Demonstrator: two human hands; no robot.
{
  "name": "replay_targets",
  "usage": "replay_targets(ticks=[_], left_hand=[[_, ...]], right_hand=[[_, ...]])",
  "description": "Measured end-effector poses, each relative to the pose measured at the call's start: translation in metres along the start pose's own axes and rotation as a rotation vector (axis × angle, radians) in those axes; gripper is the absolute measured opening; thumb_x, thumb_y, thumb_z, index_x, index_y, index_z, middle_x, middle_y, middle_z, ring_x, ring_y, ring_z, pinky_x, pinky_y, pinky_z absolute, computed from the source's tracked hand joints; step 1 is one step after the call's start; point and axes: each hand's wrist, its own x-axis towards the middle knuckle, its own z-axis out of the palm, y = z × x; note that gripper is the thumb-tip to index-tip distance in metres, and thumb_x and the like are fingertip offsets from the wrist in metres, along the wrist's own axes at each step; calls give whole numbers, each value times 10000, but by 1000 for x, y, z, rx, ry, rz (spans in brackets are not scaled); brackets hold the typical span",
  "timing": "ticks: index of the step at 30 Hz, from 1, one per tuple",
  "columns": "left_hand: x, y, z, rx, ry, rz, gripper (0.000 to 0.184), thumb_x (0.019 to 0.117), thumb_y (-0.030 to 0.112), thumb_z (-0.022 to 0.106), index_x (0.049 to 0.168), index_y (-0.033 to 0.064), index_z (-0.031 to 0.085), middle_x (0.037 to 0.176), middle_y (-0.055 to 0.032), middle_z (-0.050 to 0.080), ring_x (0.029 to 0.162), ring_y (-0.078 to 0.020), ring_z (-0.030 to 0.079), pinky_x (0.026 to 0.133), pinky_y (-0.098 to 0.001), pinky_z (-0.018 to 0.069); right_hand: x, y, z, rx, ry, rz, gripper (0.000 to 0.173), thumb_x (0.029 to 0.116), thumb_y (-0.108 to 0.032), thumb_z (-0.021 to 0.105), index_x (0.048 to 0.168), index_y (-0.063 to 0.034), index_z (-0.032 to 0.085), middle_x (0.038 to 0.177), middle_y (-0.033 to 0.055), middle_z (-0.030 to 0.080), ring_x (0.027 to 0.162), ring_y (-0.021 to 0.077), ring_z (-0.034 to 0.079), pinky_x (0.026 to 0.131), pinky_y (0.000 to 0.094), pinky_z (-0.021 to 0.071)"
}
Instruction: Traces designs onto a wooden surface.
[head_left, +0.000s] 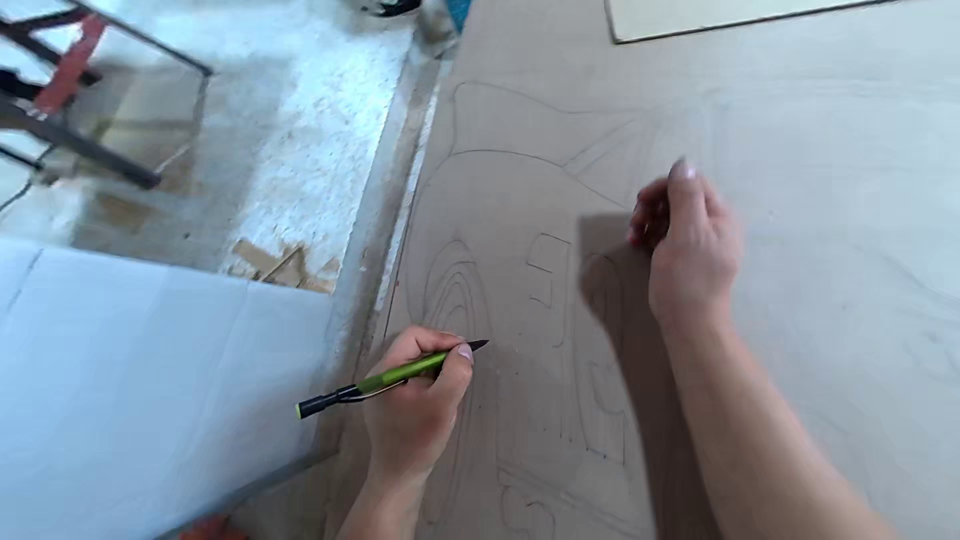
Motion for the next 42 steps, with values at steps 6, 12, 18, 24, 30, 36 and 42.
replay_targets(ticks=[6, 12, 18, 24, 30, 36, 42], left_hand=[[46, 6, -22, 58, -431, -31, 35, 898, 137, 703, 925, 113, 701, 742, -44, 706, 557, -158, 656, 494, -290, 575], [91, 9, 18, 43, -606, 157, 23, 922, 85, 694, 925, 86, 671, 726, -43, 676, 527, -135, 615, 438, -251, 524], [95, 4, 26, 39, -587, 242, 40, 885, 90, 719, 895, 100, 681, 723, -27, 679, 516, -123, 608, 422, -244, 506], [88, 8, 24, 72, -580, 220, 53, 911, 78, 723, 918, 102, 676, 727, -28, 676, 512, -124, 603, 412, -229, 497], [95, 1, 27, 19, -587, 268, 54, 886, 80, 725, 900, 89, 674, 723, -24, 682, 533, -119, 622, 437, -242, 524], [96, 1, 28, 2, -586, 263, 54, 889, 71, 723, 905, 87, 673, 719, -23, 680, 534, -120, 625, 440, -241, 529], [95, 2, 28, 14, -577, 263, 51, 889, 79, 726, 902, 91, 677, 719, -20, 681, 534, -118, 626, 440, -243, 532]], right_hand=[[-78, -3, 0, -99, 81, -42, 432, 1122, -346, 417, 891, -119, 703, 700, -38, 652, 562, 86, 614, 506, 284, 555], [-62, -3, 0, -46, 90, -37, 448, 1125, -355, 409, 843, -144, 684, 660, -60, 618, 556, 78, 603, 496, 267, 536], [-62, -1, -2, -50, 89, -55, 444, 1126, -335, 406, 820, -151, 669, 667, -59, 626, 572, 78, 617, 509, 265, 545], [-63, -1, -1, -67, 83, -70, 446, 1125, -329, 409, 807, -153, 666, 656, -59, 615, 565, 77, 613, 502, 265, 540], [-62, 0, -1, -57, 73, -84, 430, 1126, -309, 407, 818, -157, 666, 667, -67, 621, 567, 66, 612, 501, 250, 539], [-62, -1, -1, -66, 70, -79, 431, 1125, -309, 408, 810, -163, 665, 662, -74, 620, 565, 60, 612, 494, 248, 535], [-62, 0, -1, -64, 68, -80, 429, 1124, -309, 412, 811, -161, 665, 668, -69, 626, 559, 64, 615, 483, 247, 536]])
